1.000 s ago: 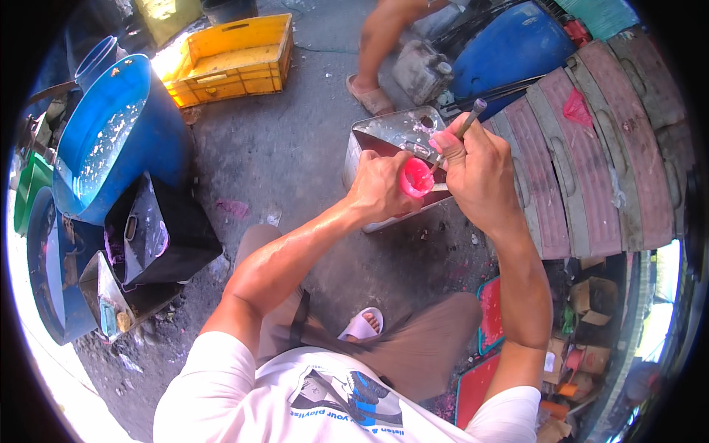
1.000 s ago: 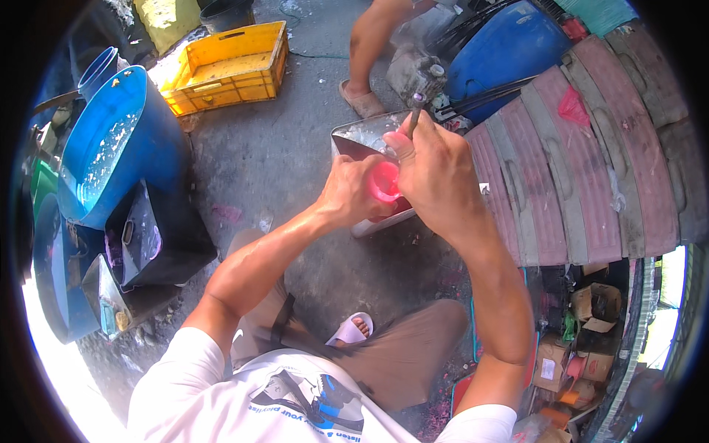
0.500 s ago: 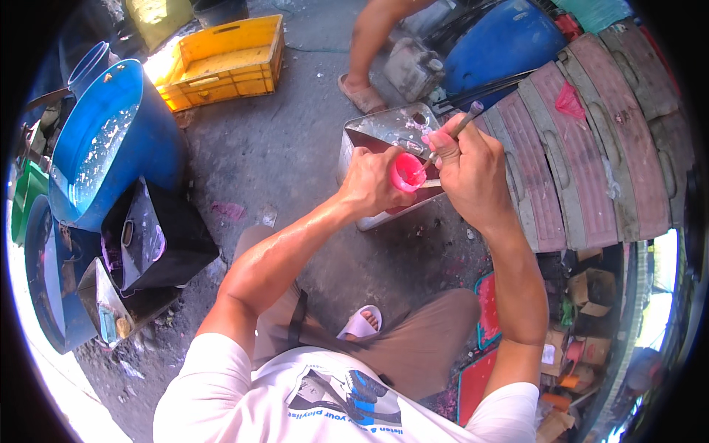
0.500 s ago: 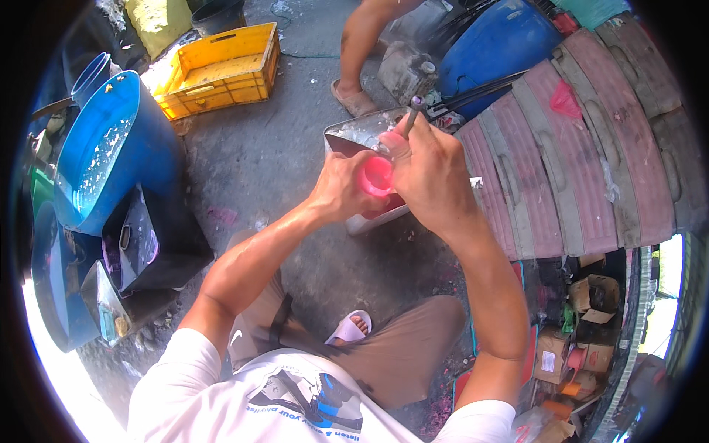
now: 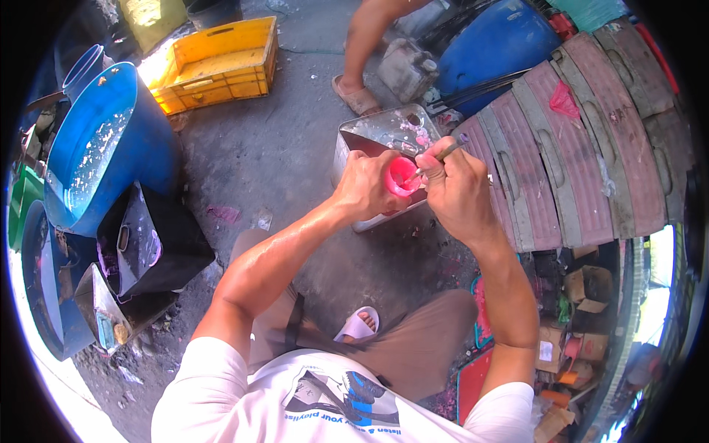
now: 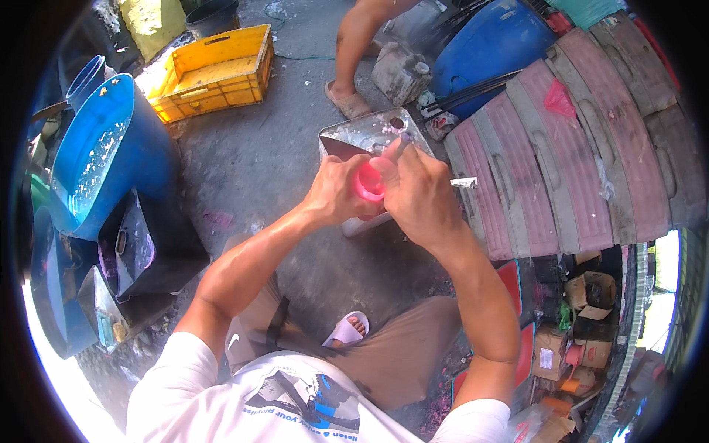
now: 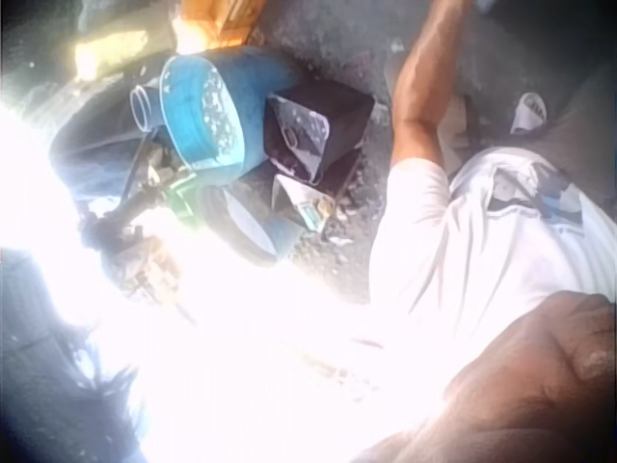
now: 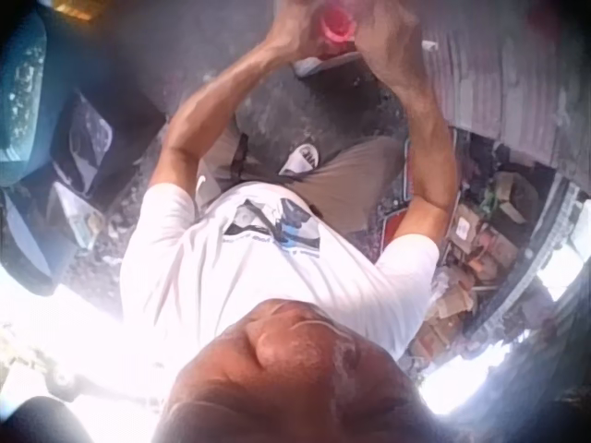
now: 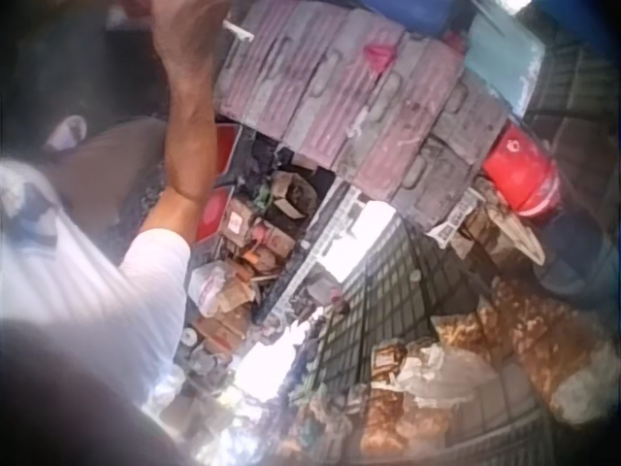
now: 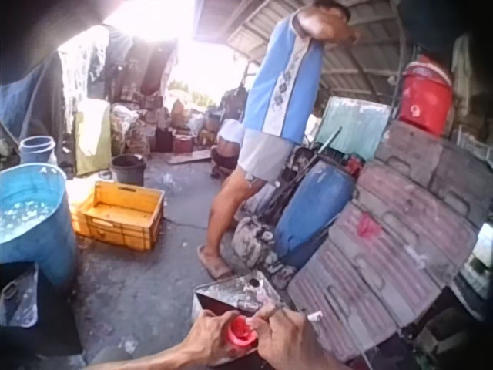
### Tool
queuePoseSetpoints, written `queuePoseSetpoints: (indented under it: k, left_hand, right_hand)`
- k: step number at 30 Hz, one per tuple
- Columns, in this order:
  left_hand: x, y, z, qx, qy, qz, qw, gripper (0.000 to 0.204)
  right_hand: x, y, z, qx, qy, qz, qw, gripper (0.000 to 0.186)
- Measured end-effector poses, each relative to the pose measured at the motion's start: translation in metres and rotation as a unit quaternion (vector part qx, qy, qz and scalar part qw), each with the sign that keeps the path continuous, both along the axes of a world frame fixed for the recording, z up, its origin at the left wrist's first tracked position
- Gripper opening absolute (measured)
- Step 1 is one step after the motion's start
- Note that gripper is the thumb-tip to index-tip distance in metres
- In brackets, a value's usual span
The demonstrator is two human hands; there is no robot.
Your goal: The person stirs a pink liquid in a metal container using a wooden stick, then transfers some of the liquid into a small pink cup. They continue to stir the contents of the cup with a brush, preparing the mixture for use.
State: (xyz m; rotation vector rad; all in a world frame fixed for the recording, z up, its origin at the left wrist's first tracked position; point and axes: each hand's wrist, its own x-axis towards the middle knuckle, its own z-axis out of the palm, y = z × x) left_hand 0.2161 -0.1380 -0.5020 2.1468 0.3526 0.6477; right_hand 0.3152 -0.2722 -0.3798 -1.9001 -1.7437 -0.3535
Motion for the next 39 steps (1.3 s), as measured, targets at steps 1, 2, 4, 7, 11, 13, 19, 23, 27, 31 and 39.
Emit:
queuePoseSetpoints:
  k: [1, 2, 4, 7, 11, 13, 19, 23, 27, 31, 39]
  left_hand:
    - [-0.003, 0.002, 0.001, -0.017, 0.010, -0.003, 1.000, 0.064]
    - [-0.004, 0.003, -0.001, -0.031, 0.018, -0.017, 0.999, 0.068]
    - [-0.002, 0.008, -0.002, -0.057, 0.031, -0.046, 0.997, 0.077]
    - [0.000, 0.012, -0.006, -0.044, -0.004, -0.051, 0.998, 0.072]
    - [-0.002, 0.011, 0.001, -0.039, -0.020, -0.052, 0.998, 0.061]
    - [-0.008, 0.011, 0.008, -0.056, -0.004, -0.067, 0.996, 0.057]
    - [0.000, 0.012, 0.005, -0.052, -0.009, -0.047, 0.998, 0.062]
    - [0.002, 0.010, 0.002, -0.034, -0.007, -0.038, 0.999, 0.062]
    - [0.005, 0.012, 0.005, -0.050, -0.004, -0.053, 0.997, 0.064]
    - [0.004, 0.013, 0.004, -0.058, -0.018, -0.055, 0.997, 0.065]
    - [0.004, 0.013, 0.004, -0.057, 0.001, -0.054, 0.997, 0.066]
  right_hand:
    - [-0.005, -0.002, 0.007, 0.021, 0.047, -0.010, 0.999, 0.024]
    - [-0.015, -0.006, 0.022, 0.037, 0.094, -0.025, 0.995, 0.022]
    - [-0.020, -0.010, 0.032, 0.064, 0.119, -0.027, 0.990, 0.021]
    - [-0.016, -0.008, 0.032, 0.062, 0.093, -0.039, 0.993, 0.021]
    - [-0.005, -0.004, 0.007, 0.047, 0.103, -0.023, 0.993, 0.021]
    - [-0.007, -0.005, -0.003, 0.047, 0.107, -0.014, 0.993, 0.020]
    - [-0.001, -0.003, 0.004, 0.071, 0.100, -0.016, 0.992, 0.017]
    - [-0.005, -0.009, 0.018, 0.066, 0.090, -0.034, 0.993, 0.015]
    - [-0.003, -0.008, 0.016, 0.065, 0.092, -0.033, 0.993, 0.019]
    - [0.002, -0.005, 0.020, 0.064, 0.095, -0.035, 0.993, 0.019]
    - [-0.007, -0.009, 0.039, 0.087, 0.155, -0.045, 0.983, 0.023]
